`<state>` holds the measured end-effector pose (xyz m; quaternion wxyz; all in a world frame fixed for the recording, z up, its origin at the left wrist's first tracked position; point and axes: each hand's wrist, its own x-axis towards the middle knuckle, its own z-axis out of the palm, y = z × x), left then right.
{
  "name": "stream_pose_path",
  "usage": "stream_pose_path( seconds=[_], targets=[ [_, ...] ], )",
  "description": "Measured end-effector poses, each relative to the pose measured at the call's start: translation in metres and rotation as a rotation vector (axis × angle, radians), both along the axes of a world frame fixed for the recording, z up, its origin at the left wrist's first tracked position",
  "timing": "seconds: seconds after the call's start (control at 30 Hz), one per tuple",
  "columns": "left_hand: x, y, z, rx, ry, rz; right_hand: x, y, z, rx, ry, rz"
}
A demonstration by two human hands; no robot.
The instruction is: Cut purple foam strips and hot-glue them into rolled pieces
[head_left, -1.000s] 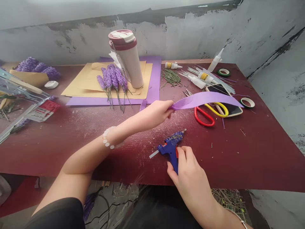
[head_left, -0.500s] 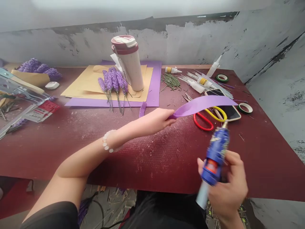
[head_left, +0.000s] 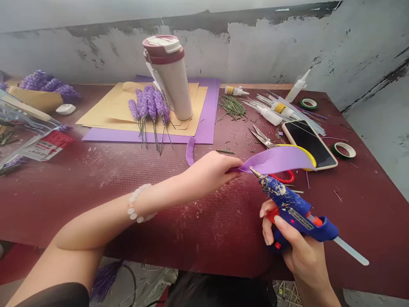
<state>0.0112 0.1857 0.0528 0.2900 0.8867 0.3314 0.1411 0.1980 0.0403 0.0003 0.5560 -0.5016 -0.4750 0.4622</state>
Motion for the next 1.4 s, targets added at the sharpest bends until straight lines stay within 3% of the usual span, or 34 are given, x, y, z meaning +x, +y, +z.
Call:
stream_pose_path(
  seconds=[0.23, 0.87, 1.17, 1.4],
  targets=[
    [0.0, 0.0, -0.001, -0.024, -0.011, 0.016, 0.001, 0.001, -0.004, -0.08, 0.12, 0.034],
    [0.003, -0.003, -0.003, 0.01, 0.033, -0.026, 0.001, 0.0, -0.008, -0.151, -0.003, -0.004],
    [0.003, -0.003, 0.0, -0.012, 0.031, -0.02, -0.009, -0.002, -0.002, -0.245, -0.077, -0.154],
    [0.004, -0.006, 0.004, -0.109, 0.021, 0.007, 0.002, -0.001, -0.005, -0.232, -0.21, -0.089]
  ],
)
